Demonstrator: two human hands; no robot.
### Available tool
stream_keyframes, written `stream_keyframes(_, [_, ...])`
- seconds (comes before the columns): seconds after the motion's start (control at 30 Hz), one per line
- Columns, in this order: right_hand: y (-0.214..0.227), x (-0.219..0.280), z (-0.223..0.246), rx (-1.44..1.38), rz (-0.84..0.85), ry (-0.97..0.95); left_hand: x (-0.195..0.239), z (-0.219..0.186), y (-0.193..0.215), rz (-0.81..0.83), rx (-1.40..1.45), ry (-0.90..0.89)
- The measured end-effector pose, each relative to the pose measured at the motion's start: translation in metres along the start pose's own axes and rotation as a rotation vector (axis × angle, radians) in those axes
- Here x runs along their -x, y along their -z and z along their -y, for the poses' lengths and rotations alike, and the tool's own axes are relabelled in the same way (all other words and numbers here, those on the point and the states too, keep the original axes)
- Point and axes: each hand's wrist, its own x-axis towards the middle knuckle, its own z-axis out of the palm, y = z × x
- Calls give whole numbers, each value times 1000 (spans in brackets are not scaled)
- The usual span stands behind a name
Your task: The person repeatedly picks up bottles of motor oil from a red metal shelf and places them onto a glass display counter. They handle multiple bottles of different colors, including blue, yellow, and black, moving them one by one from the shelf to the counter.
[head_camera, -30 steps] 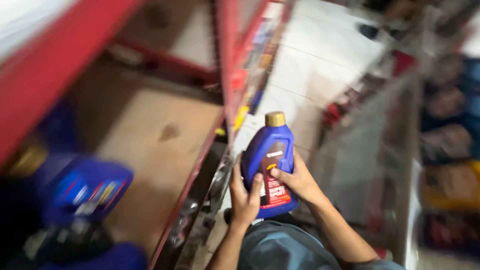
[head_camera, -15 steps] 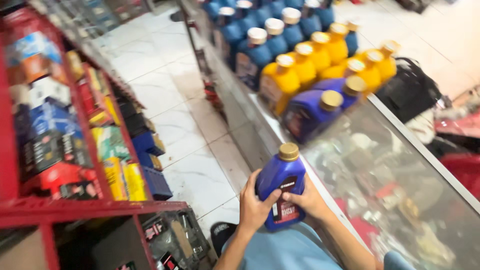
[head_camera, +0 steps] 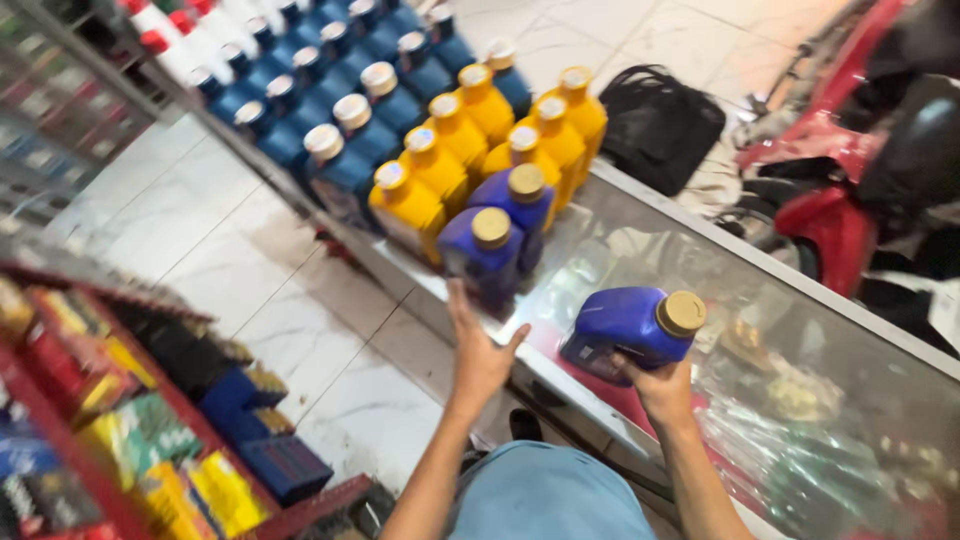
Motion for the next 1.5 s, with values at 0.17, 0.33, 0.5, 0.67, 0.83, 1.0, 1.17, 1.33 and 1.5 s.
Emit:
stream_keyframes(0.17, [24,-42,-13,-10,-108,90,-54,-5,27,-86,21,-254])
stream_keyframes(0.33, [33,-124,-41,128,-212,200,-115,-49,59,87,19,-457])
stream_keyframes(0.5, [27,-197,-56,63,-177,314,-176,-79,54,493,118,-470])
stream_keyframes(0.67, [15,-239,-58,-5,-120,292,-185,-77,47,529,182,-503])
stream_keyframes(0.83, [9,-258,-66,43,-88,339,-182,-66,46,542,207,-486])
stream_keyframes(1.0, [-6,-271,-64,25,-31,348,-184,-70,47,538,194,-487])
stream_keyframes(1.17, [-13,-275,-67,22,-55,323,-182,-70,45,545,200,-469])
stream_keyframes(1.33, [-3,-282,-97,138,-45,356,-183,-68,45,544,203,-469])
stream_keyframes(1.5, [2,-267,-139,415,-162,325,-182,-65,44,537,201,-463])
